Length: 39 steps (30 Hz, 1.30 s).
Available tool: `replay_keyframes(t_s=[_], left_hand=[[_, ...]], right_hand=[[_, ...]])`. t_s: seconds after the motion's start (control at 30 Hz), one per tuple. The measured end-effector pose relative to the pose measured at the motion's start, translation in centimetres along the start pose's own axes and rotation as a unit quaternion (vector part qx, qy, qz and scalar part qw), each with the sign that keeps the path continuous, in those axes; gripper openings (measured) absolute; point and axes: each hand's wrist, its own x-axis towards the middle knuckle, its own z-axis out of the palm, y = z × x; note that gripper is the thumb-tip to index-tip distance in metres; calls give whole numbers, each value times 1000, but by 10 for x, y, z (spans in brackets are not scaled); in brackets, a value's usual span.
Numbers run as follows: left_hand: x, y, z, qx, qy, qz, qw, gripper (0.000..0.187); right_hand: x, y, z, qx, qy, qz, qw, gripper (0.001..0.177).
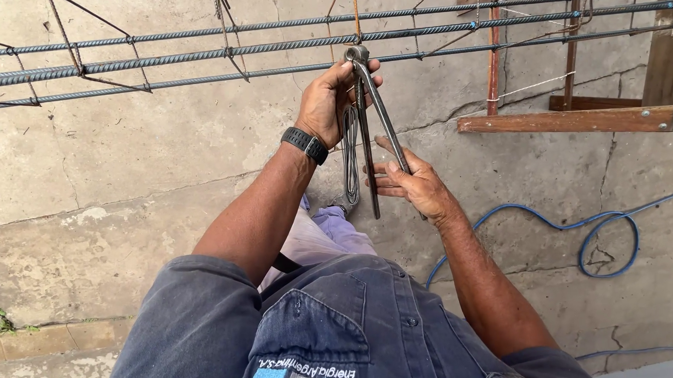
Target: The person uses a rebar tying tool to twist wire ties around the intersections of a steel rebar grid. They repeatedly hook the wire, rotate the tool to tighten the connection, and move along the structure to secure multiple points.
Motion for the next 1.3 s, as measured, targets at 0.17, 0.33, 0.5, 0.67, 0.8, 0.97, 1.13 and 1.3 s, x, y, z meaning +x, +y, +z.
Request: replay_keyframes(t_s=[0.17, 0.33, 0.5, 0.67, 0.8, 0.97, 1.13, 1.3], left_hand=[[-8, 3, 14, 45, 46, -18, 998, 24], [-3, 6, 19, 59, 74, -50, 994, 20], [5, -8, 15, 66, 92, -6, 994, 20], [42, -46, -24, 182, 147, 43, 971, 26], [3, -44, 10, 214, 144, 43, 965, 71], [35, -73, -11, 301, 184, 113, 929, 52], [37, -76, 20, 311, 259, 112, 907, 62], [49, -80, 6, 296, 259, 109, 913, 42]], right_hand=[[6, 8, 8, 15, -8, -35, 999, 60], [35, 44, 8, 37, 7, -90, 995, 53], [34, 50, 7, 116, 30, 3, 993, 24], [20, 16, -13, -222, 120, -49, 966, 23], [35, 33, -23, -423, 257, -149, 856, 22], [98, 84, -35, -413, 306, -258, 818, 13], [100, 93, -19, -376, 334, -264, 823, 14], [54, 58, 4, -407, 294, -134, 854, 36]])
